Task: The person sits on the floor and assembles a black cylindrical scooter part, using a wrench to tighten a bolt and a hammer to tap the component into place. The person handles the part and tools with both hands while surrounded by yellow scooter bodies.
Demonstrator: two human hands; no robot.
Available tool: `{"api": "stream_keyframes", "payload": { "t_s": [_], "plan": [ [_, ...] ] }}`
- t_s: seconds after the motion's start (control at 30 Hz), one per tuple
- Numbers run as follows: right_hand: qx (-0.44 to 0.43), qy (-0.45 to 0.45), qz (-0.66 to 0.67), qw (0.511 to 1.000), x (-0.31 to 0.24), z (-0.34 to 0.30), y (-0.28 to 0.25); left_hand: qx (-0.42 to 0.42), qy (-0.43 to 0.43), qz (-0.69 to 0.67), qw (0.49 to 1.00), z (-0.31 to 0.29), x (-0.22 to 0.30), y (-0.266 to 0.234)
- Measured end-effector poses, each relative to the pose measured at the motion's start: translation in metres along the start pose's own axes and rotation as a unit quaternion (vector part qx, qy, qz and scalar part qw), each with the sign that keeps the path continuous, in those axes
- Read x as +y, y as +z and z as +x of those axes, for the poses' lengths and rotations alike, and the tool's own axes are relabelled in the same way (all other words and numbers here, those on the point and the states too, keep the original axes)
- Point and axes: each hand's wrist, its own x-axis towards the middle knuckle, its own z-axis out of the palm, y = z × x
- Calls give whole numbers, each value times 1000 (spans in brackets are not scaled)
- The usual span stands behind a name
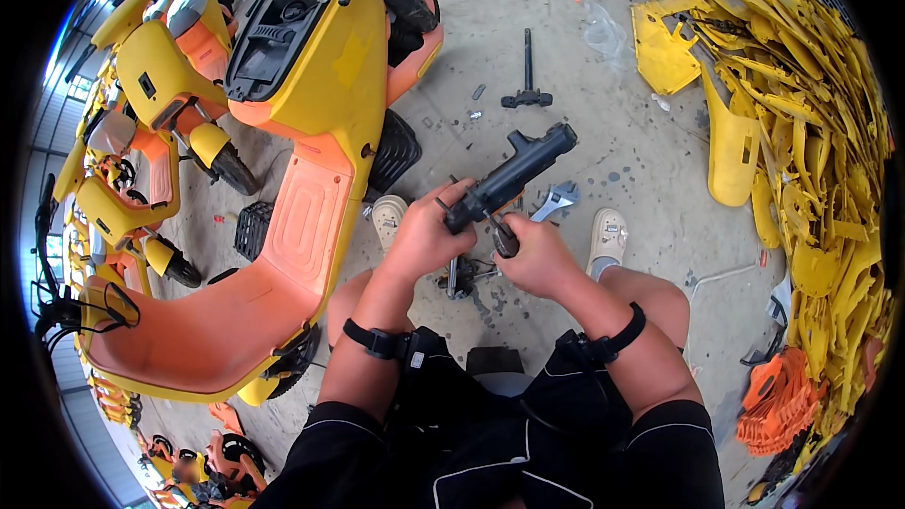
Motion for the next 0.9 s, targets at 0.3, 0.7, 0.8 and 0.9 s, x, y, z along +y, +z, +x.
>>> {"api": "stream_keyframes", "payload": {
  "t_s": [0.3, 0.7, 0.8, 0.9],
  "plan": [
    [-70, 41, 116, 990, -3, -3, 1, -12, -19, -31, 999, 0, 4, -2],
    [-51, 24, 100, 993, 2, 17, -9, 12, -109, -137, 984, 8, 0, 14],
    [-31, 0, 76, 997, 15, 21, -5, 2, -106, -136, 985, 7, -11, 19],
    [-30, 14, 86, 996, 15, 21, -8, -26, -145, -110, 983, 7, -9, 17]
  ]
}}
